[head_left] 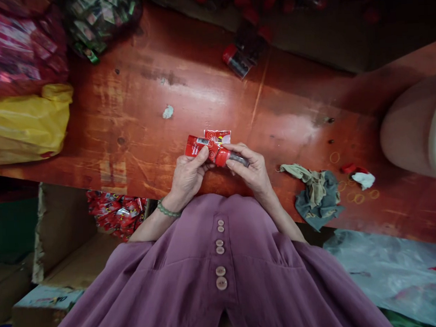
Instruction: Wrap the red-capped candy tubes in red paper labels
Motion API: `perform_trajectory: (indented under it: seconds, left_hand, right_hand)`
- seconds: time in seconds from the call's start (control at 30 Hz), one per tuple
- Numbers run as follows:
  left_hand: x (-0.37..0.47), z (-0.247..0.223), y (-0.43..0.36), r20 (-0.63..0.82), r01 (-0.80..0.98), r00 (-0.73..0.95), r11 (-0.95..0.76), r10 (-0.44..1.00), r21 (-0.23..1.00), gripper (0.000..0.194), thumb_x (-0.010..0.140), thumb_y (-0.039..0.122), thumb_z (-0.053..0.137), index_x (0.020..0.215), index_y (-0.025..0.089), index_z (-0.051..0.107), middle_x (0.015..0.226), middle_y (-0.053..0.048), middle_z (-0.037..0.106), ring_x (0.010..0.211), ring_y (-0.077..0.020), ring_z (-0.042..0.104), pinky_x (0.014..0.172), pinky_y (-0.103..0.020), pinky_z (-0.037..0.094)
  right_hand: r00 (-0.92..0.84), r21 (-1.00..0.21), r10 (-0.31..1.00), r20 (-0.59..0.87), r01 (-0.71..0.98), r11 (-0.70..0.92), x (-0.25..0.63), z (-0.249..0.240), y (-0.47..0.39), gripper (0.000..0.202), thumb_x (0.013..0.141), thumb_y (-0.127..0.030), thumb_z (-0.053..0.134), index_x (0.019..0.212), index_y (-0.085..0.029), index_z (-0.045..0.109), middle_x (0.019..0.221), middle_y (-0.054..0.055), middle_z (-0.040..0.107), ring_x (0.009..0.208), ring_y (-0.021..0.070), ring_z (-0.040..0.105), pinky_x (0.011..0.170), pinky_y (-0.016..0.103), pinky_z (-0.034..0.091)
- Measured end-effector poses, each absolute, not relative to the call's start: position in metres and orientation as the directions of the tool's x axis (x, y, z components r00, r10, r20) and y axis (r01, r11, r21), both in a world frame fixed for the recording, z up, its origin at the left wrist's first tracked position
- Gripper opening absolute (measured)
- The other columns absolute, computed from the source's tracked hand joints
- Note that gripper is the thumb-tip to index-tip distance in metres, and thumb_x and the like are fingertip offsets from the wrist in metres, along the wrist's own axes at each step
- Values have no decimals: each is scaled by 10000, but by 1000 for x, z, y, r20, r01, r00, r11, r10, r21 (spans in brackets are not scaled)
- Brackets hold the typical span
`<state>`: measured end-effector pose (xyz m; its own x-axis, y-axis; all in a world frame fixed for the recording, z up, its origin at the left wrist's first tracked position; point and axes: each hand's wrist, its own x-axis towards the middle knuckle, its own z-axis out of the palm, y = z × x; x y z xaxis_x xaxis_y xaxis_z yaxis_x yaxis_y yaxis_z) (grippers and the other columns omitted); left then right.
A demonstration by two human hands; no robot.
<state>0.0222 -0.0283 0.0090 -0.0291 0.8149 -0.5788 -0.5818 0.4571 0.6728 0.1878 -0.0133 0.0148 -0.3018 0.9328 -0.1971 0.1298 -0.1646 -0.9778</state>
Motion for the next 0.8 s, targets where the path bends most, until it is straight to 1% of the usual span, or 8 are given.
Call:
perform_trajectory:
  seconds: [0.13,0.27,0.4,0.5,0.57,0.63,0.73,0.8]
  left_hand:
    - [21,9,-26,-575,-562,-18,467,818,683,314,656,465,853,680,182,719,718,-10,737,667,-133,669,689,-294,556]
    - [20,11,-25,-575,-539,11,489,818,686,326,633,479,863,662,183,732,695,-11,739,647,-131,664,703,-298,556]
    - [18,11,-27,-545,-438,15,496,838,750,313,622,468,870,694,183,765,733,-23,760,680,-138,674,765,-295,548]
    - [18,9,-29,-545,-416,32,506,838,755,310,630,473,865,685,184,766,700,-20,752,634,-126,656,714,-275,540]
    - [18,7,-29,-558,-425,60,527,828,736,324,629,483,863,682,180,761,682,-19,744,602,-116,640,662,-260,532]
    - [19,7,-29,-572,-428,82,547,816,719,343,617,488,868,701,173,761,686,-21,743,588,-109,630,626,-244,524]
    - [19,6,-28,-586,-433,70,554,807,711,367,586,489,883,719,171,758,682,-13,739,577,-98,619,584,-215,512]
    - [19,6,-28,-594,-434,61,557,802,708,372,582,491,884,716,169,754,661,-7,728,567,-93,616,568,-202,511]
  right_hand:
    - [-328,-981,931,-158,158,-111,190,16,-11,338,862,-384,657,1178,-271,690,1064,41,641,925,174,613,850,367,520]
    - [-373,-987,921,-110,151,-56,191,20,-8,333,868,-314,657,1198,-279,678,1056,28,645,935,163,613,897,367,503]
    - [-405,-984,912,-70,177,3,191,24,-6,356,858,-251,663,1213,-271,671,1054,30,647,928,157,612,880,354,506]
    - [-396,-977,916,-65,211,22,191,26,-5,338,866,-254,654,1202,-268,680,1045,33,649,909,157,610,852,351,513]
    - [-390,-976,917,-78,218,9,192,25,-5,313,871,-276,657,1181,-272,694,1037,31,652,902,157,610,847,355,515]
    - [-386,-979,915,-114,201,-37,195,22,-3,292,871,-302,669,1159,-276,707,1017,25,650,878,151,612,819,343,520]
    - [-407,-979,893,-189,147,-140,199,17,-1,283,879,-349,672,1151,-284,712,976,13,637,773,124,603,703,295,520]
    - [-419,-979,888,-189,148,-138,200,16,0,284,889,-357,661,1160,-287,709,956,10,632,754,120,599,676,284,518]
